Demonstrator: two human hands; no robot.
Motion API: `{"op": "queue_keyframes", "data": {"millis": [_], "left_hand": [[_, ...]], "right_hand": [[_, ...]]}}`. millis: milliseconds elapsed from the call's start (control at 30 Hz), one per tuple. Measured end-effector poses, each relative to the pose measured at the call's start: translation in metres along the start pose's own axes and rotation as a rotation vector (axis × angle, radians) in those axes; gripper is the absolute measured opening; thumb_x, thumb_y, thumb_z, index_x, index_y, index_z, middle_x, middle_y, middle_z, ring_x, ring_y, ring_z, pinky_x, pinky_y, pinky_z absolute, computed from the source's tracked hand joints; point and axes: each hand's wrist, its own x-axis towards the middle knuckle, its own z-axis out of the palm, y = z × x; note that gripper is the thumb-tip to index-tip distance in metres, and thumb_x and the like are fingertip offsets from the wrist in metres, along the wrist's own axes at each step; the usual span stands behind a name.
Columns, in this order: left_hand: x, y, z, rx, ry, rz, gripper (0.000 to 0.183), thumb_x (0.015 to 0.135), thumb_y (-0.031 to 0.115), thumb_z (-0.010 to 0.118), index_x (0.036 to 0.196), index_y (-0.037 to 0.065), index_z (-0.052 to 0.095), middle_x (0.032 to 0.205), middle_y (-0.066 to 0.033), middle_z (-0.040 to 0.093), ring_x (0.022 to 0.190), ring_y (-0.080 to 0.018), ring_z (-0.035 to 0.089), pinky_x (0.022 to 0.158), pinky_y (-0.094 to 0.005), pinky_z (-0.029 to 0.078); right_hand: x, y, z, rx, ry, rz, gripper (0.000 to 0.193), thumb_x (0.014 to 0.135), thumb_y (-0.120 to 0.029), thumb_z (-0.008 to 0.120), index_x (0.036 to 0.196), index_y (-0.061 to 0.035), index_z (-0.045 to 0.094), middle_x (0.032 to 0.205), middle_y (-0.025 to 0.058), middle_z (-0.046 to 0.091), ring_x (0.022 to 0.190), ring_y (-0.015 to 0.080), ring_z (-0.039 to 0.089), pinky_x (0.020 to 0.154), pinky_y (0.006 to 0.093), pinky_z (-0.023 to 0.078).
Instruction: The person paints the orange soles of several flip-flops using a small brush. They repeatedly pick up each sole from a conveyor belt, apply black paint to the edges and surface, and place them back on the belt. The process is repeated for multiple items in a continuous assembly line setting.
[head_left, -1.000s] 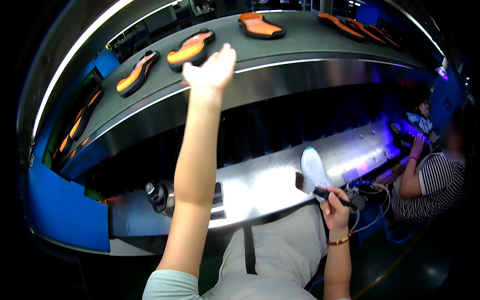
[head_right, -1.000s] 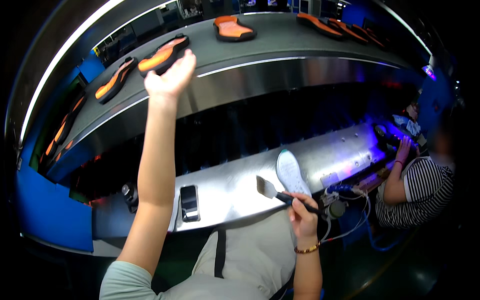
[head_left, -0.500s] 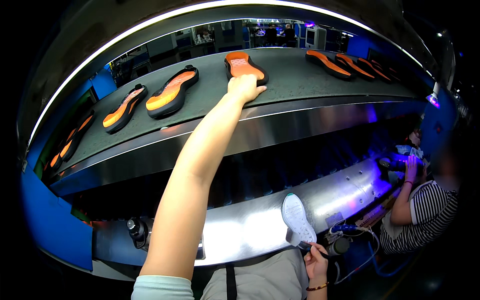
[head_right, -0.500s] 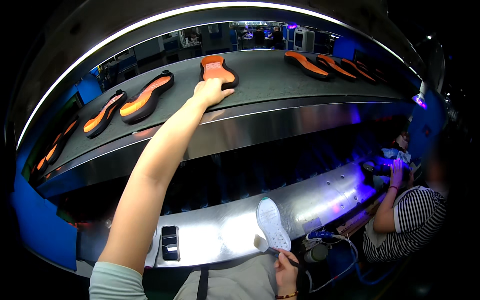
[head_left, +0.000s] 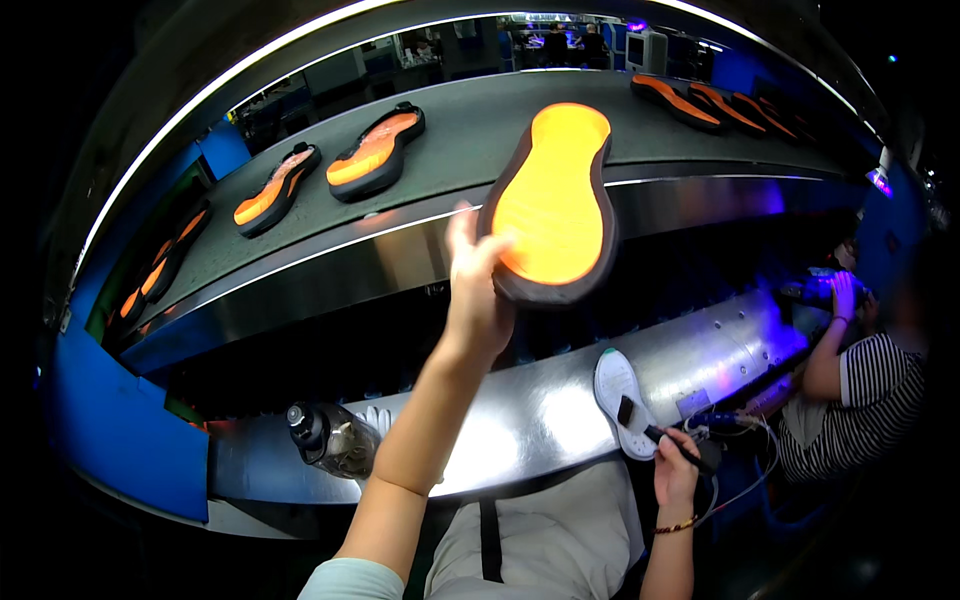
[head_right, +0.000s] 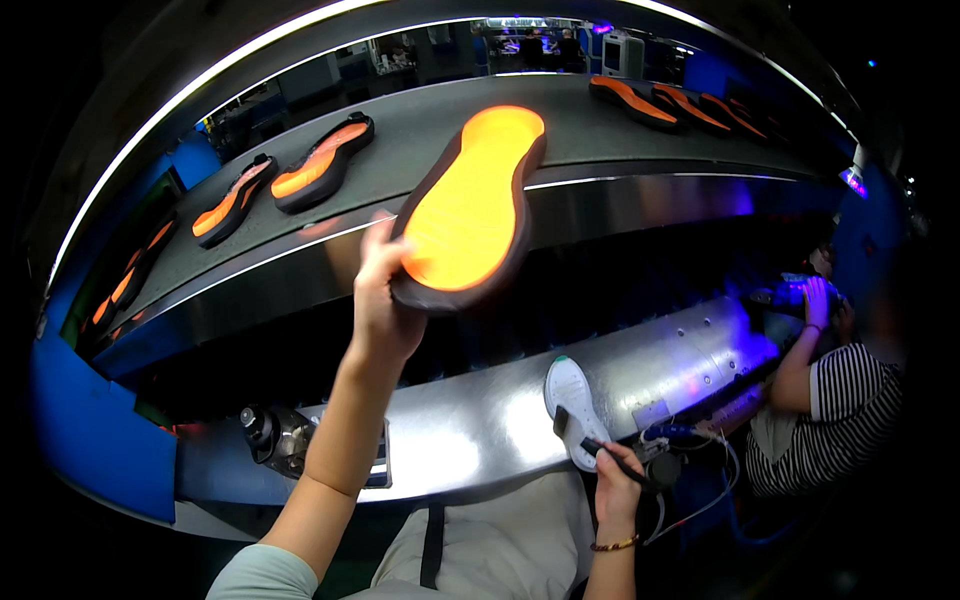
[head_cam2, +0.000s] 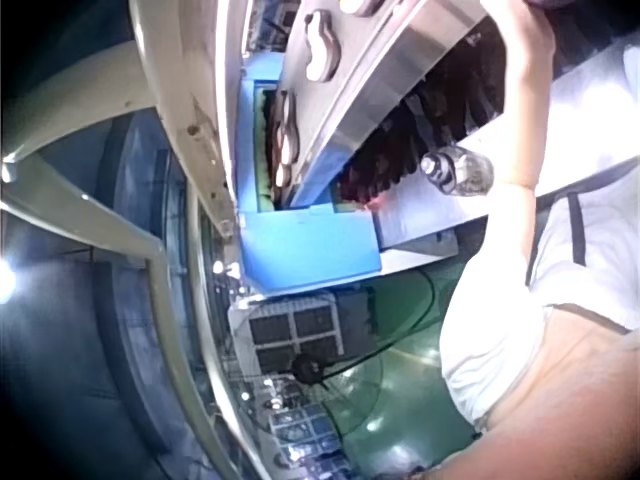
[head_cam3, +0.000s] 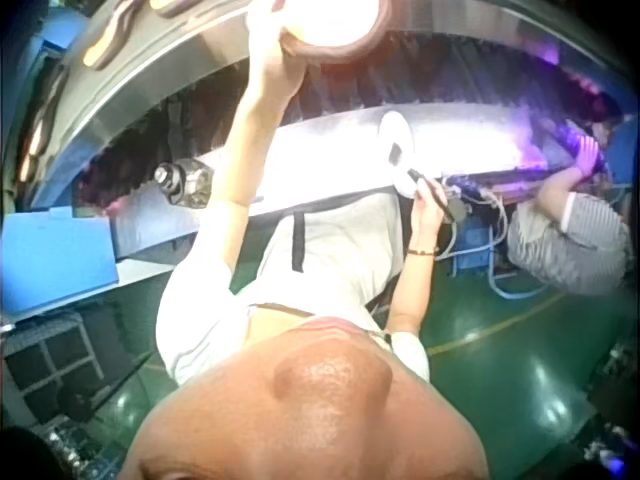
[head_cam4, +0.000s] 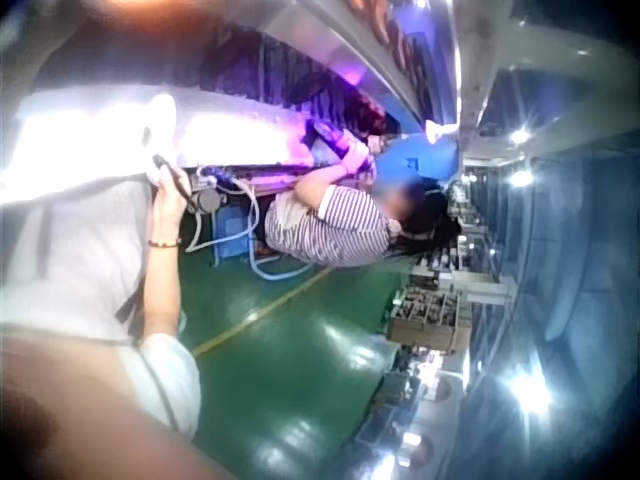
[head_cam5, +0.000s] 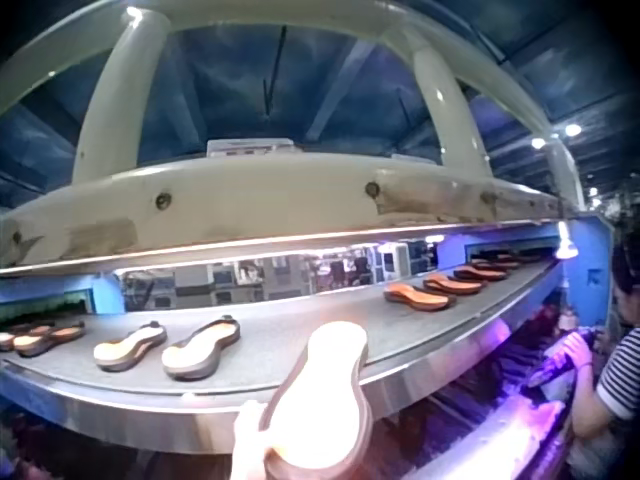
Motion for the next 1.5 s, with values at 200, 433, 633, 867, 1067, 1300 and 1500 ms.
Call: {"op": "queue_keyframes", "data": {"millis": [200,433,633,867,1067,1300,1500], "left_hand": [[-0.042,0.013,-0.106,0.167,-0.519,-0.248,0.057,0.066,0.01,0.059,0.116,-0.004,0.035,0.11,-0.0182,0.046,0.099,-0.0245,0.05,0.083,-0.0352,0.042],[-0.104,-0.048,-0.19,-0.473,-0.622,-0.879,0.082,0.063,0.053,0.055,0.127,0.01,0.027,0.127,-0.0226,0.028,0.113,-0.04,0.032,0.088,-0.0568,0.027],[-0.117,-0.076,-0.231,-0.426,-0.322,-0.754,0.059,0.072,0.048,0.052,0.114,0.007,0.044,0.11,-0.0106,0.05,0.1,-0.0239,0.05,0.086,-0.0377,0.04],[-0.129,-0.071,-0.192,-0.328,-0.256,-0.594,0.081,0.073,0.069,0.019,0.124,0.007,0.029,0.12,-0.0128,0.04,0.105,-0.0256,0.045,0.089,-0.037,0.036],[-0.129,-0.079,-0.204,-0.1,-0.198,-0.606,0.077,0.075,0.067,0.012,0.121,0.009,0.033,0.116,-0.0077,0.045,0.102,-0.0183,0.048,0.086,-0.0306,0.039],[-0.108,-0.066,-0.185,-0.019,0.018,-0.464,0.072,0.077,0.065,0.016,0.121,0.012,0.035,0.119,-0.006,0.042,0.107,-0.0203,0.042,0.091,-0.0334,0.033],[-0.094,-0.037,-0.218,-0.051,-0.177,-0.415,0.071,0.078,0.064,0.016,0.121,0.01,0.035,0.118,-0.0072,0.043,0.105,-0.0194,0.045,0.088,-0.0331,0.037]], "right_hand": [[-0.005,-0.025,0.009,0.001,-0.103,-0.115,0.016,0.071,0.002,0.055,0.087,-0.0002,0.055,0.088,0.0101,0.057,0.083,0.0187,0.054,0.077,0.0272,0.042],[-0.021,-0.029,0.025,0.102,-0.255,-0.077,0.016,0.07,0.003,0.052,0.086,0.0013,0.056,0.089,0.0118,0.057,0.093,0.0226,0.053,0.083,0.0311,0.041],[-0.029,-0.006,0.084,-0.245,-0.436,0.136,0.017,0.068,0.003,0.058,0.085,0.0051,0.058,0.083,0.0135,0.06,0.075,0.016,0.057,0.073,0.0243,0.044],[0.012,0.016,0.108,-0.261,-0.411,0.146,0.016,0.068,-0.002,0.062,0.084,0.0017,0.06,0.075,0.0073,0.061,0.069,0.0108,0.057,0.068,0.0209,0.044],[0.01,-0.004,0.136,-0.514,-0.507,0.005,0.016,0.069,-0.001,0.061,0.084,0.0031,0.06,0.076,0.009,0.061,0.07,0.0105,0.058,0.064,0.0199,0.046],[-0.046,0.02,0.139,-0.978,-0.682,-0.709,0.012,0.06,-0.008,0.06,0.072,-0.0038,0.06,0.069,0.0096,0.06,0.063,0.0225,0.057,0.059,0.03,0.041],[-0.058,-0.006,0.099,-0.94,-1.106,-0.253,0.012,0.06,-0.007,0.063,0.071,-0.0044,0.062,0.072,0.0061,0.062,0.065,0.016,0.058,0.063,0.0269,0.041]]}}
